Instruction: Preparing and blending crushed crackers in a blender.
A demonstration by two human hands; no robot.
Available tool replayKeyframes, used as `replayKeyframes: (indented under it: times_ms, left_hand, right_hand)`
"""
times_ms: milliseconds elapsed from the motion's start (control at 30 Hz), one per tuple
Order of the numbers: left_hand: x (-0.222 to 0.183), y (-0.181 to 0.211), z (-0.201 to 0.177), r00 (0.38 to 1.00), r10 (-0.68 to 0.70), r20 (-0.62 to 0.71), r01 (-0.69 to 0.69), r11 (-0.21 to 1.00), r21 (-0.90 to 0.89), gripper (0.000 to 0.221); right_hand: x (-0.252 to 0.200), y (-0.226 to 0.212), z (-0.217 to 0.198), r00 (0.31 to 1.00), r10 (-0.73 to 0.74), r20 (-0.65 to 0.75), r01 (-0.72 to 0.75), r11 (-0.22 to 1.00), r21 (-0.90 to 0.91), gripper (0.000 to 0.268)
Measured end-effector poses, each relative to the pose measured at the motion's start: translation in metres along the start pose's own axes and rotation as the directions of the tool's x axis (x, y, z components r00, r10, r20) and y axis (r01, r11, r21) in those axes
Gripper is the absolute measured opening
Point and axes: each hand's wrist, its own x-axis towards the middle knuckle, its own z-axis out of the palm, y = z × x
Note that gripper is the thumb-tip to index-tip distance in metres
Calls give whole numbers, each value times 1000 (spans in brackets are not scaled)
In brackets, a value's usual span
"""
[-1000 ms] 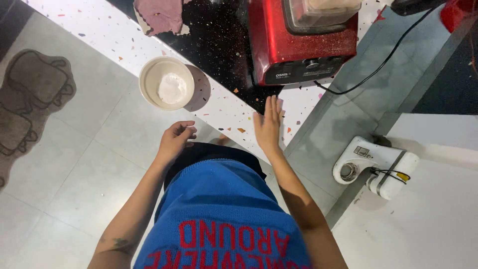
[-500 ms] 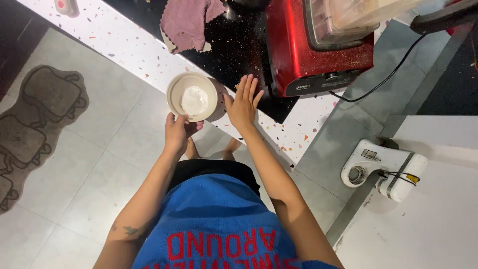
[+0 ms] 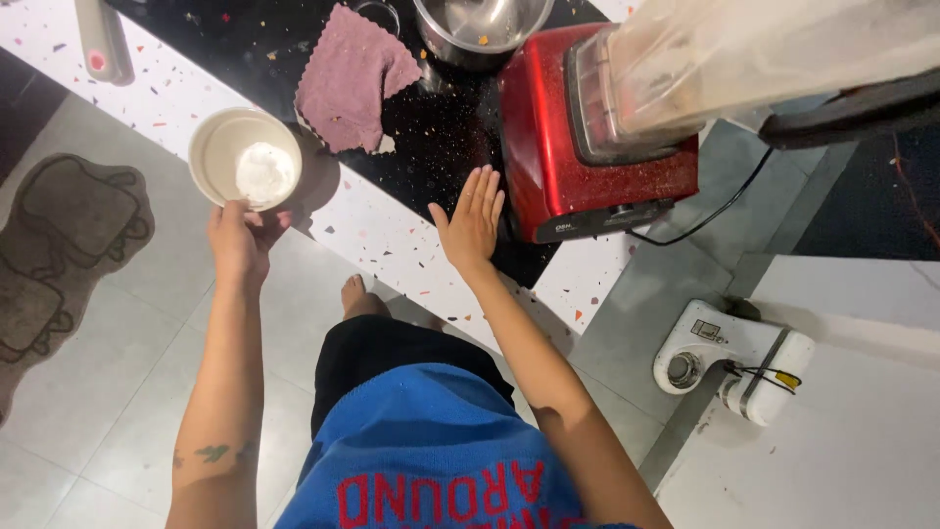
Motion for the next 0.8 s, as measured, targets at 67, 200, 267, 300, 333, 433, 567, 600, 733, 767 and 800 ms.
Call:
replayKeyframes:
  times_ms: [67,200,267,300,333,433,567,600,733,767,800]
  left_hand:
    - [11,10,1,1000,12,10,-11,1000,-13,20]
    - [13,45,10,998,-64,16,63,995,81,26]
    - [3,63,18,994,-106,10,103,986,127,34]
    - [-3,69,25,991,58,-123,-22,961,276,29]
    - [-10,76,29,943,240,-231,-122,894,431,33]
    - [-23,106,79,839,459,293,-525,541,657,31]
    - [15,95,164,680,251,689,-732,192,653,43]
    - [27,86,179,660,192,726,-749,89,657,52]
    - [76,29,192,707,86,702,-672,-225,705,74]
    - [91,17,183,705,79,705,-676,-226,701,74]
    - [105,6,174,710,54,703,-669,-260,696,63]
  right_hand:
    - [21,-14,5,999,-30,-15,29,999,-24,100]
    - [55,-39,13,997,-78,18,76,993,89,96]
    - [73,-36,13,997,-78,0,77,987,140,93]
    - [85,-28,12,998,-66,-10,67,983,172,90]
    - [95,-22,12,998,-55,-18,58,977,207,87]
    - [114,-15,10,999,-33,-5,34,984,175,85]
    - [115,-37,-4,1000,-24,-21,27,985,171,82]
    - [110,-44,-12,1000,-17,-23,22,980,198,79]
    - [75,-63,-51,997,58,-41,-43,953,299,66]
    - [62,-62,-54,997,66,-41,-51,953,299,66]
    - [49,-60,-57,992,111,-65,-83,936,343,61]
